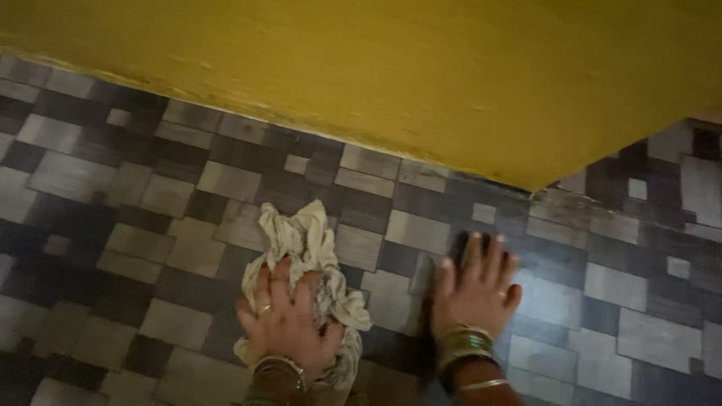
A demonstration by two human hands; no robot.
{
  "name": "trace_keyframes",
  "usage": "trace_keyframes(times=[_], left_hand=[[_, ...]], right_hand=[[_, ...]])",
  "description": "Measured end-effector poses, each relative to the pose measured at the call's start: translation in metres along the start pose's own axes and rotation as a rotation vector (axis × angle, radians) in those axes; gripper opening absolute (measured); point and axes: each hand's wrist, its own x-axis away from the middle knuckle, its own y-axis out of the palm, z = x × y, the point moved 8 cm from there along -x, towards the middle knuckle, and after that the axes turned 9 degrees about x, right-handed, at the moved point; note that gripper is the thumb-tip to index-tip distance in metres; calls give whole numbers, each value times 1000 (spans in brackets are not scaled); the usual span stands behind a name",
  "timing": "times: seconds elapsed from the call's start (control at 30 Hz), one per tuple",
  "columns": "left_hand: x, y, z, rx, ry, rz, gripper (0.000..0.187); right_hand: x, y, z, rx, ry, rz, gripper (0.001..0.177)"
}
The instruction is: The person wipes a tiled floor with a cloth, then rinses and wrings out the cloth in a bucket of water before continuing to wipe.
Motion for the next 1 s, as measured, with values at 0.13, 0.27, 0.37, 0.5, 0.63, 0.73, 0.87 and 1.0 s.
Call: trace_keyframes(times=[0.13,0.27,0.37,0.5,0.63,0.73,0.87,1.0], left_hand=[[1,-6,3,44,73,79,71],[7,-17,7,73,89,193,71],[5,-30,12,72,144,230,67],[-7,-22,3,86,72,-16,71],[-5,-24,-1,122,107,13,61],[-24,-27,-15,112,197,12,62],[-60,-30,-49,77,167,-160,67],[-90,-45,-70,-29,233,-206,68]], right_hand=[[7,-5,-29,33,130,-95,71],[6,-5,-29,39,146,-98,76],[8,-4,-29,49,137,-60,79],[2,3,-31,151,150,-50,80],[8,8,-27,135,162,-42,78],[2,11,-26,166,168,-37,80],[0,18,-24,156,184,-91,79],[3,14,-23,201,194,-20,79]])
